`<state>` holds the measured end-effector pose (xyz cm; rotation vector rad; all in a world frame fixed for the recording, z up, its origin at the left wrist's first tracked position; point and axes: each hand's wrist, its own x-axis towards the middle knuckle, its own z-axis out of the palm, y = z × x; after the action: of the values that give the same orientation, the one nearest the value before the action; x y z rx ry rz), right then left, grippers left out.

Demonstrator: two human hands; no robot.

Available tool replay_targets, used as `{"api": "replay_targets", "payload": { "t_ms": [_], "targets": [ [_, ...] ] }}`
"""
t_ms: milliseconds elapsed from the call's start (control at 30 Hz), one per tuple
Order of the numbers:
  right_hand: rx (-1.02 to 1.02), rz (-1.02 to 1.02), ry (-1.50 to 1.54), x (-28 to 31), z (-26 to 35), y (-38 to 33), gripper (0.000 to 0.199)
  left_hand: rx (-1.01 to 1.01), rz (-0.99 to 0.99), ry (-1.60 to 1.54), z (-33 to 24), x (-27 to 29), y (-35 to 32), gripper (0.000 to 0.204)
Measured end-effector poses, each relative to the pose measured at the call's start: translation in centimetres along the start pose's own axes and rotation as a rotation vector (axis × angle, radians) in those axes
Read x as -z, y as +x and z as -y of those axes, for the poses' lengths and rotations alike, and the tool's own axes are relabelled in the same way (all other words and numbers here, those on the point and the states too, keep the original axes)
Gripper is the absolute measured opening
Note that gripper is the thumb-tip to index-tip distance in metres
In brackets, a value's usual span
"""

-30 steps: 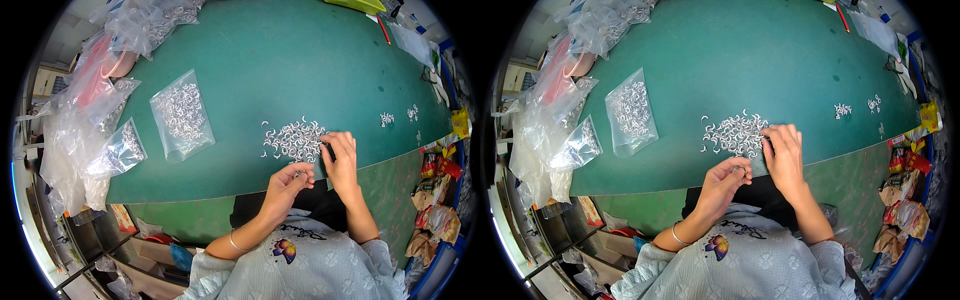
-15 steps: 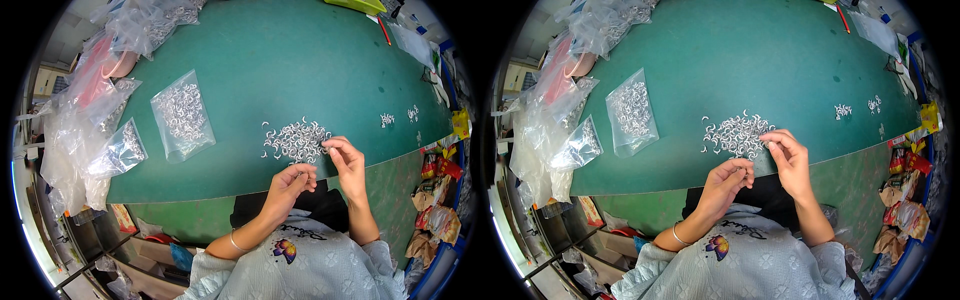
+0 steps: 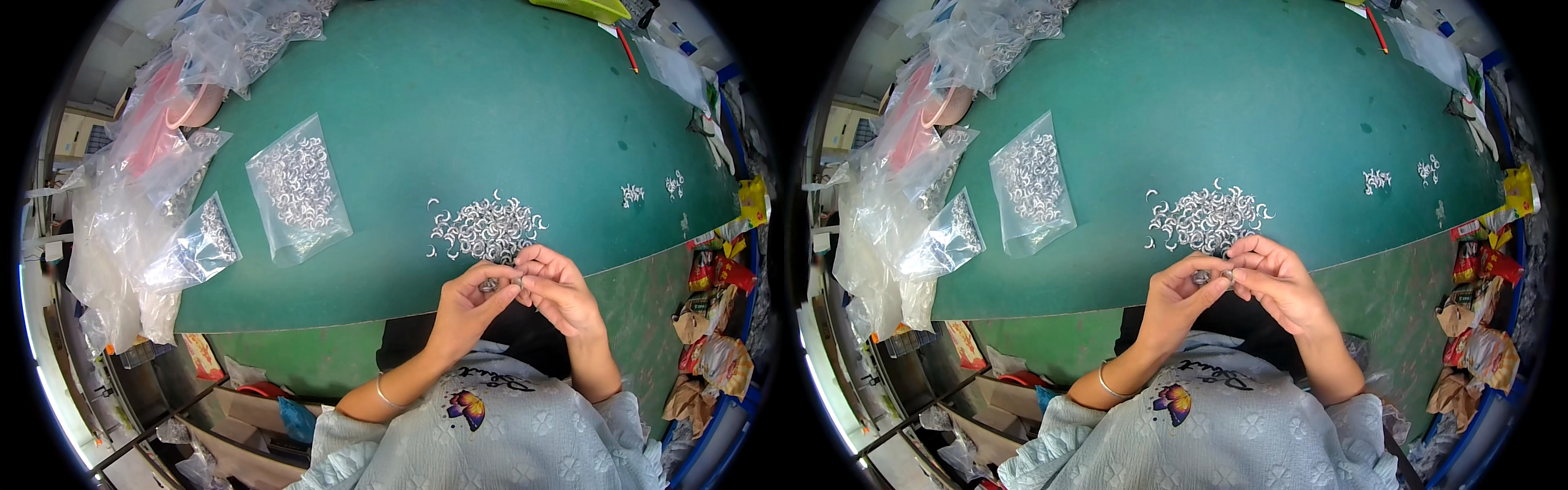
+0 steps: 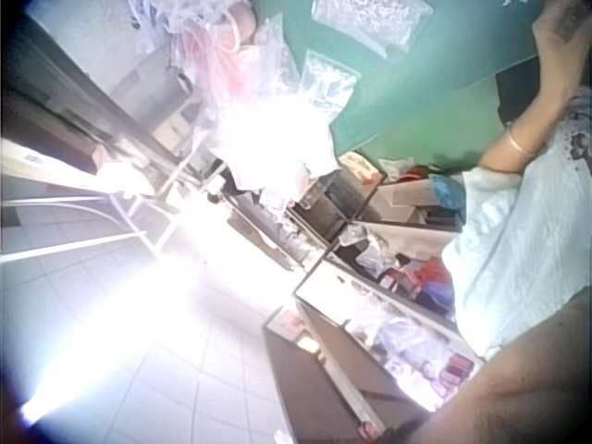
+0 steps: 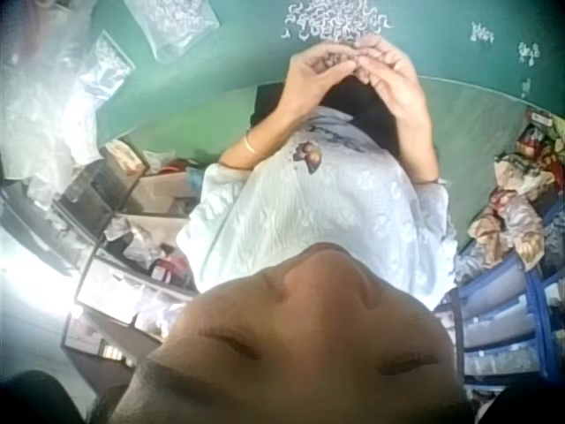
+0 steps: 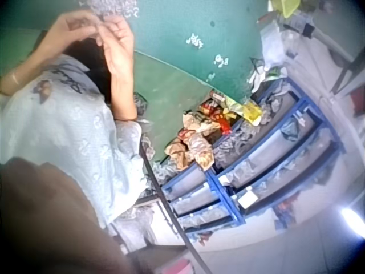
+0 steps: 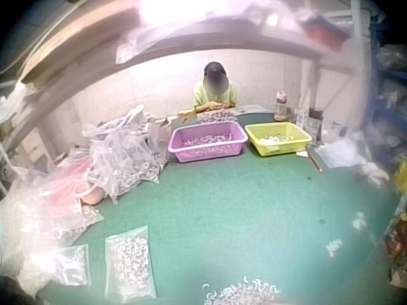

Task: The person sits at a green workbench and repeatedly picks up small silver metal hooks and screws from a pile. They manually screw the hooks onto the screws one by one, holding the components in their hands. The assembled hardware is placed back onto the table in a growing pile.

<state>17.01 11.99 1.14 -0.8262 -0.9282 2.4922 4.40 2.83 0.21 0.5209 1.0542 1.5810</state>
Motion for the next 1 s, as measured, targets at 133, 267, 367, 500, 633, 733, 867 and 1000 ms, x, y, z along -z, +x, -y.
{"api": "replay_targets", "payload": {
  "t_ms": [133, 267, 367, 500, 633, 733, 867, 1000],
  "targets": [
    [0.086, -0.075, -0.237, 0.4, 0.0, -0.1, 0.015, 0.094, -0.020, 0.053, -0.3, 0.5, 0.0, 0.006],
    [0.462, -0.472, -1.048, 0.9, 0.1, 1.2, 0.021, 0.214, -0.015, -0.007, 0.2, 0.8, -0.2, 0.008],
    [0.797, -0.478, -1.481, 0.6, 0.7, 3.0, 0.029, 0.215, 0.003, -0.109, 0.1, 0.4, -0.1, 0.009],
    [0.776, -0.444, -1.608, 0.5, 0.3, 3.5, 0.025, 0.196, 0.034, -0.150, 0.1, 0.4, 0.0, 0.008],
    [0.817, -0.409, -1.558, 0.7, 0.0, 3.3, 0.021, 0.199, 0.018, -0.138, 0.2, 0.6, 0.0, 0.007],
    [0.846, -0.425, -1.447, 0.7, 0.0, 3.3, 0.016, 0.209, 0.049, -0.160, 0.3, 0.8, 0.0, 0.007],
    [0.861, -0.450, -1.335, 0.9, 0.2, 3.0, 0.011, 0.217, 0.068, -0.161, 0.3, 1.0, 0.0, 0.007],
    [0.805, -0.480, -1.197, 0.9, 0.5, 2.7, 0.009, 0.212, 0.072, -0.153, 0.0, 0.8, -0.1, 0.007]
  ]
}}
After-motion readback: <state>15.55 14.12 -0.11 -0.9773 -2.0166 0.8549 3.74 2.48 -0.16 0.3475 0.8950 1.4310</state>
